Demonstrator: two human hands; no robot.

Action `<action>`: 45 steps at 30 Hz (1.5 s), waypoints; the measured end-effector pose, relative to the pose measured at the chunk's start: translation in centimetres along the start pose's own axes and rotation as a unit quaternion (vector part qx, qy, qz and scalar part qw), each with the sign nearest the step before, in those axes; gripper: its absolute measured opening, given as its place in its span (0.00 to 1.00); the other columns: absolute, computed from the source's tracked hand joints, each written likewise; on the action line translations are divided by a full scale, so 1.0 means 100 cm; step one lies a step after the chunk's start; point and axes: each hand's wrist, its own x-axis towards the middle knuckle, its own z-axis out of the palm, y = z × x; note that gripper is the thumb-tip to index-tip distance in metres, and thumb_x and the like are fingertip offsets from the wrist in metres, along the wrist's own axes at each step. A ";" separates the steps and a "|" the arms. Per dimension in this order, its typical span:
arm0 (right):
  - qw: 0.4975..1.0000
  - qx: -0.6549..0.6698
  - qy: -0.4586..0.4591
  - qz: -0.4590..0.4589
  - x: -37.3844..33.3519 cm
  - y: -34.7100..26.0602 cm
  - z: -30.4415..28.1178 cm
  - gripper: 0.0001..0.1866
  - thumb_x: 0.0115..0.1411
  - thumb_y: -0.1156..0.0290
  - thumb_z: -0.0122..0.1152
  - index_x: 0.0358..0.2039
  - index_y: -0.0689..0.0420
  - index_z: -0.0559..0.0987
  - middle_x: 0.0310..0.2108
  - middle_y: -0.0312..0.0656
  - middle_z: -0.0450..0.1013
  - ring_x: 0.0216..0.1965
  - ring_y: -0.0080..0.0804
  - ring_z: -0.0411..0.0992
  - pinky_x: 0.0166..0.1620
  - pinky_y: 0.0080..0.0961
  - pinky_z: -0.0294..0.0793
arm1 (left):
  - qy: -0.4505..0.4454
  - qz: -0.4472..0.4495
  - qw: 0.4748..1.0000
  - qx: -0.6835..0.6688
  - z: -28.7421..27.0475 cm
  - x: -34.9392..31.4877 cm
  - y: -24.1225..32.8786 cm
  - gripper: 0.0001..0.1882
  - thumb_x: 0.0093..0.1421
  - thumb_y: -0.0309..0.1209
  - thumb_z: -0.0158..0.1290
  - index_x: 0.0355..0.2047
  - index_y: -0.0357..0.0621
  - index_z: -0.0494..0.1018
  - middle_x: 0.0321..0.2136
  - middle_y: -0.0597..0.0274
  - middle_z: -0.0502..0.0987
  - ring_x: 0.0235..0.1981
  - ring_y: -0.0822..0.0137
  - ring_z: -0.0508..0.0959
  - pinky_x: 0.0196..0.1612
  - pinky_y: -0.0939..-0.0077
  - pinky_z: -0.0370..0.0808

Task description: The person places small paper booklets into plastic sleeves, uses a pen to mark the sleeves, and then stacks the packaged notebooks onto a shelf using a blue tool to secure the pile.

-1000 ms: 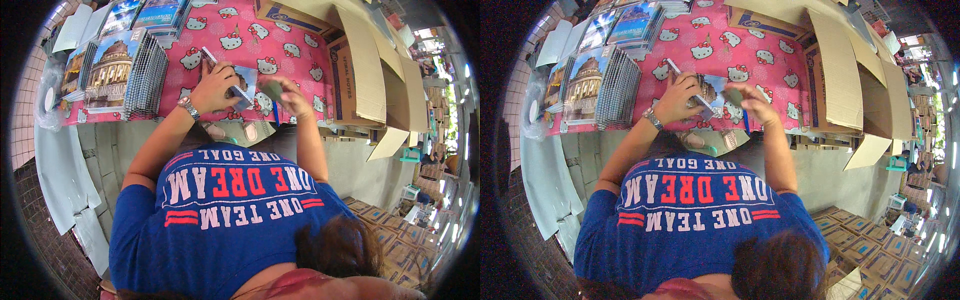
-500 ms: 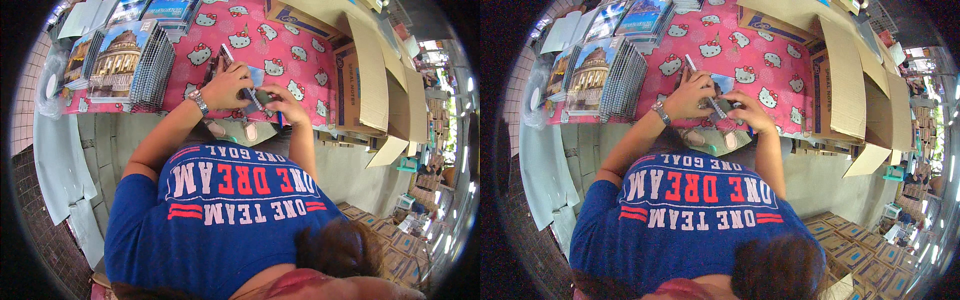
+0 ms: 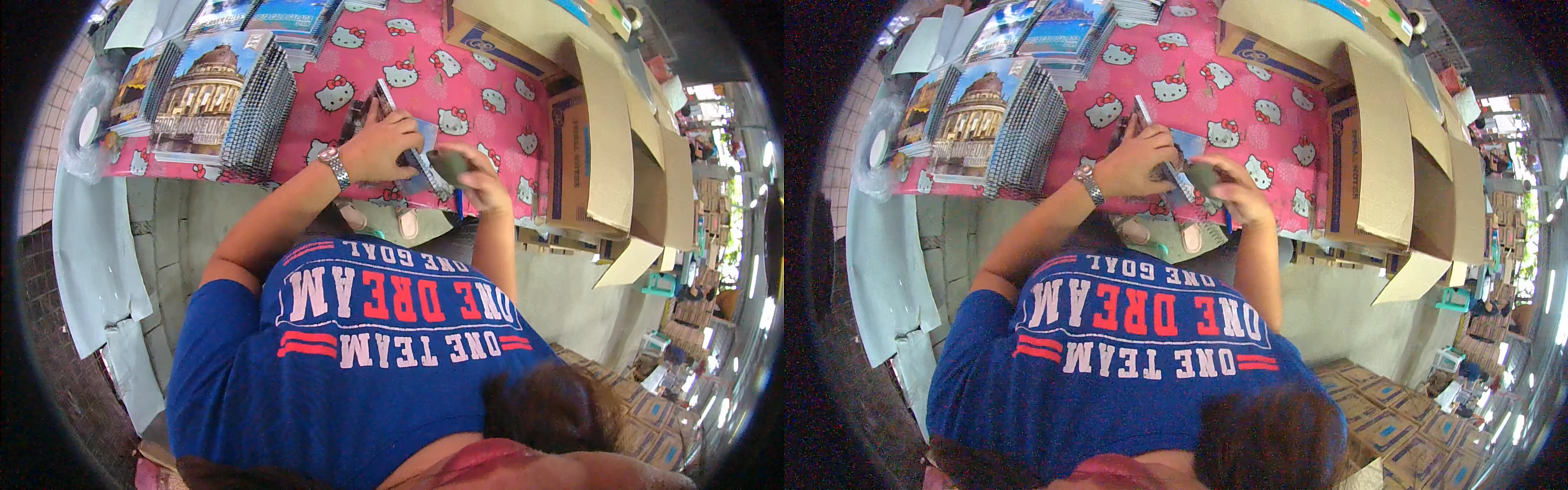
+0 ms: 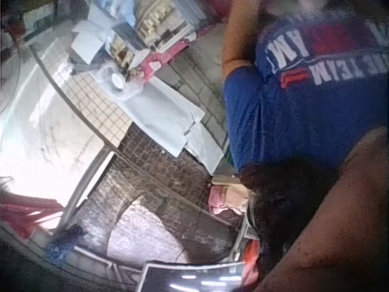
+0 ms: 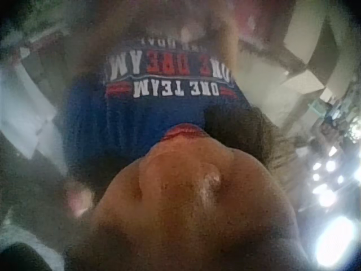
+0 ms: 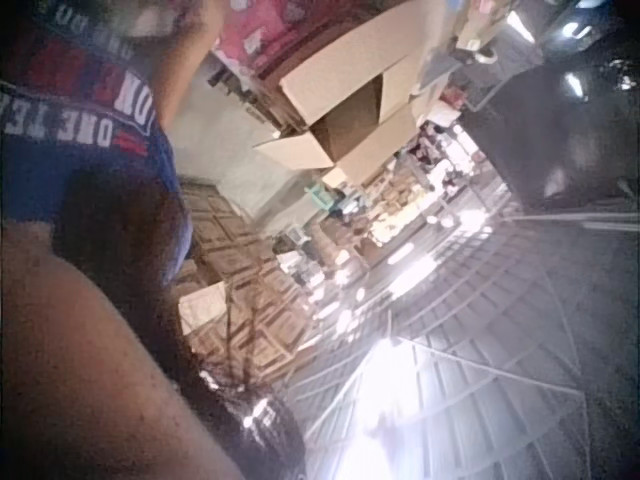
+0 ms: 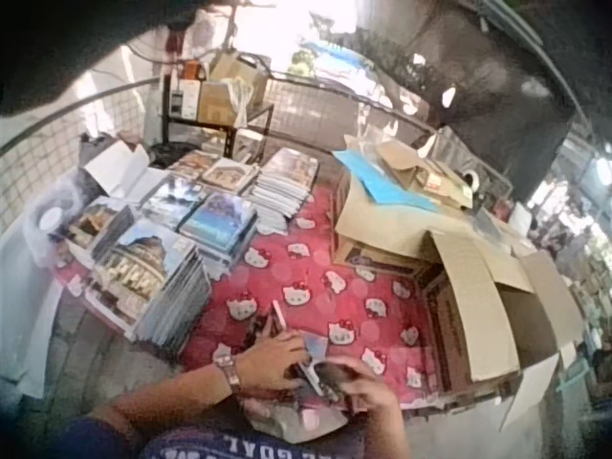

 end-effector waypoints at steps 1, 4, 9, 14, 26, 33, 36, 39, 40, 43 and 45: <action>0.987 0.141 -0.060 -0.052 -0.005 -0.001 0.005 0.33 0.44 0.65 0.64 0.53 0.61 0.75 0.49 0.42 0.73 0.50 0.32 0.70 0.55 0.28 0.66 | 0.010 -0.010 1.000 0.007 0.001 -0.001 0.000 0.23 0.44 0.44 0.65 0.39 0.53 0.72 0.44 0.65 0.69 0.58 0.59 0.64 0.59 0.19 0.47; 0.960 -0.264 0.024 0.095 0.021 -0.009 0.008 0.35 0.43 0.61 0.66 0.53 0.61 0.74 0.50 0.41 0.72 0.51 0.33 0.69 0.57 0.29 0.65 | 0.024 -0.040 0.999 0.023 -0.004 0.001 -0.005 0.24 0.42 0.44 0.67 0.39 0.54 0.72 0.45 0.65 0.68 0.59 0.58 0.63 0.60 0.22 0.46; 0.997 -0.064 -0.039 -0.023 0.028 -0.014 0.009 0.35 0.42 0.58 0.66 0.52 0.62 0.76 0.50 0.39 0.69 0.54 0.33 0.66 0.58 0.28 0.61 | 0.008 -0.078 0.995 0.054 -0.018 0.004 -0.031 0.24 0.41 0.44 0.68 0.38 0.56 0.72 0.43 0.65 0.68 0.58 0.58 0.63 0.59 0.28 0.52; 0.998 0.059 -0.037 -0.009 0.030 -0.008 0.002 0.38 0.42 0.60 0.66 0.55 0.63 0.73 0.51 0.43 0.71 0.52 0.32 0.68 0.58 0.29 0.63 | 0.048 -0.051 0.997 0.035 -0.007 0.004 -0.029 0.22 0.41 0.45 0.67 0.35 0.55 0.72 0.40 0.67 0.69 0.55 0.60 0.66 0.58 0.33 0.54; 0.999 0.022 -0.036 -0.010 0.042 -0.004 0.001 0.33 0.44 0.61 0.65 0.53 0.59 0.75 0.47 0.40 0.72 0.47 0.28 0.69 0.51 0.25 0.68 | 0.063 -0.037 0.997 0.008 -0.007 0.007 -0.029 0.22 0.41 0.41 0.65 0.37 0.51 0.72 0.41 0.65 0.70 0.53 0.59 0.67 0.58 0.41 0.58; 0.997 -0.014 -0.079 0.014 0.066 -0.007 -0.002 0.32 0.47 0.68 0.64 0.55 0.63 0.73 0.51 0.42 0.72 0.51 0.32 0.69 0.56 0.29 0.66 | 0.112 -0.048 0.992 -0.027 -0.016 0.003 -0.060 0.19 0.41 0.29 0.62 0.37 0.48 0.73 0.41 0.60 0.71 0.50 0.58 0.70 0.55 0.60 0.66; 0.998 0.007 -0.043 0.048 0.077 -0.005 -0.002 0.33 0.46 0.68 0.65 0.56 0.62 0.73 0.51 0.41 0.72 0.52 0.32 0.69 0.56 0.29 0.66 | 0.129 -0.072 0.989 -0.021 -0.026 0.002 -0.058 0.18 0.44 0.27 0.61 0.37 0.46 0.73 0.41 0.59 0.70 0.45 0.56 0.72 0.50 0.63 0.70; 0.993 -0.103 -0.051 0.035 0.083 -0.005 0.000 0.34 0.44 0.67 0.66 0.54 0.62 0.74 0.51 0.41 0.72 0.53 0.33 0.68 0.57 0.29 0.65 | 0.081 -0.082 0.985 -0.128 -0.024 0.001 -0.059 0.17 0.46 0.29 0.62 0.38 0.44 0.73 0.39 0.59 0.69 0.42 0.57 0.74 0.45 0.66 0.72; 0.972 -0.226 -0.026 0.053 0.089 -0.005 -0.002 0.34 0.43 0.66 0.67 0.54 0.62 0.75 0.52 0.42 0.72 0.54 0.33 0.68 0.57 0.30 0.65 | 0.079 -0.075 0.985 -0.134 -0.026 0.002 -0.061 0.17 0.46 0.29 0.62 0.38 0.44 0.73 0.38 0.59 0.69 0.41 0.57 0.74 0.43 0.67 0.72; 0.996 -0.010 -0.083 -0.006 0.074 -0.004 -0.003 0.32 0.42 0.66 0.66 0.51 0.61 0.77 0.51 0.42 0.72 0.53 0.34 0.68 0.57 0.31 0.65 | 0.048 -0.065 0.985 -0.154 -0.026 0.004 -0.057 0.17 0.47 0.30 0.63 0.38 0.43 0.73 0.37 0.59 0.68 0.39 0.59 0.74 0.40 0.68 0.72; 0.996 -0.015 -0.089 0.002 0.073 -0.005 -0.003 0.33 0.41 0.65 0.66 0.51 0.62 0.77 0.51 0.42 0.73 0.54 0.34 0.69 0.58 0.31 0.65 | 0.022 -0.061 0.981 -0.181 -0.026 0.007 -0.056 0.16 0.47 0.30 0.62 0.37 0.43 0.73 0.35 0.59 0.69 0.36 0.61 0.74 0.38 0.69 0.73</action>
